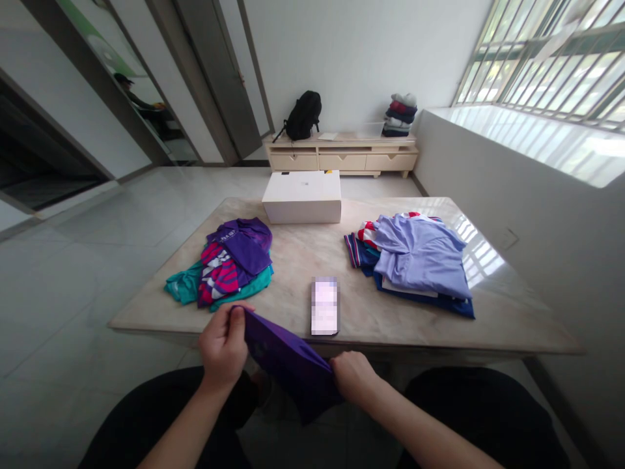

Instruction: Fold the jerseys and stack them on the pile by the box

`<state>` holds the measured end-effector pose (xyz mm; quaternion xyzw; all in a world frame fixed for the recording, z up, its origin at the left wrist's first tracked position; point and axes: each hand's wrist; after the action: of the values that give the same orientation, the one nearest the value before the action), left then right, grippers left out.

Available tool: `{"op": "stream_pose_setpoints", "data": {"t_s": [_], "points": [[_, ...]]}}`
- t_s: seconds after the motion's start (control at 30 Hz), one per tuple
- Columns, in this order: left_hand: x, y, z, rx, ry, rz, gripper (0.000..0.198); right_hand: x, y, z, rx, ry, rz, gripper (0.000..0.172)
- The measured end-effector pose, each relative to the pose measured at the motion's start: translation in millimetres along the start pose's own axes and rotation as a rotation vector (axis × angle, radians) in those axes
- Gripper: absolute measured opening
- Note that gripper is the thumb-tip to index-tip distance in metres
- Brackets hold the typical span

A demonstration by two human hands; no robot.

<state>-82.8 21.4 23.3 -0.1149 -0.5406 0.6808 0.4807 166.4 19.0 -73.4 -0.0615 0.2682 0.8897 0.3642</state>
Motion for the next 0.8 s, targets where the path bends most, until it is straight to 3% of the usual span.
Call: {"op": "stream_pose_setpoints", "data": {"t_s": [0.1, 0.2, 0.4, 0.8], "points": [[8.8, 2.9, 2.3, -0.071, -0.074, 0.058, 0.032, -3.7, -3.8, 9.6, 0.014, -0.027, 0.056, 0.02], [8.2, 2.7, 1.3, -0.067, -0.057, 0.077, 0.033, -9.5, -9.6, 25.7, 0.048, -0.089, 0.144, 0.021], [-2.1, 0.7, -2.7, -0.011, 0.039, 0.057, 0.032, -10.4, -26.8, 40.9, 0.158, -0.378, 0.186, 0.031], [-4.5, -2.4, -4.1, 0.007, 0.081, 0.082, 0.036, -6.2, -33.1, 37.1, 0.153, -0.326, 0.115, 0.027]]}}
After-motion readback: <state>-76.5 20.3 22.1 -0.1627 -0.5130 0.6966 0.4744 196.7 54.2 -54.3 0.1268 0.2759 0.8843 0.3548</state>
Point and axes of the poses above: each hand's wrist, its own x-axis towards the middle knuckle, its own z-axis out of the back of the hand, y = z × x, and after that the axes turned 12 degrees about z, right-handed
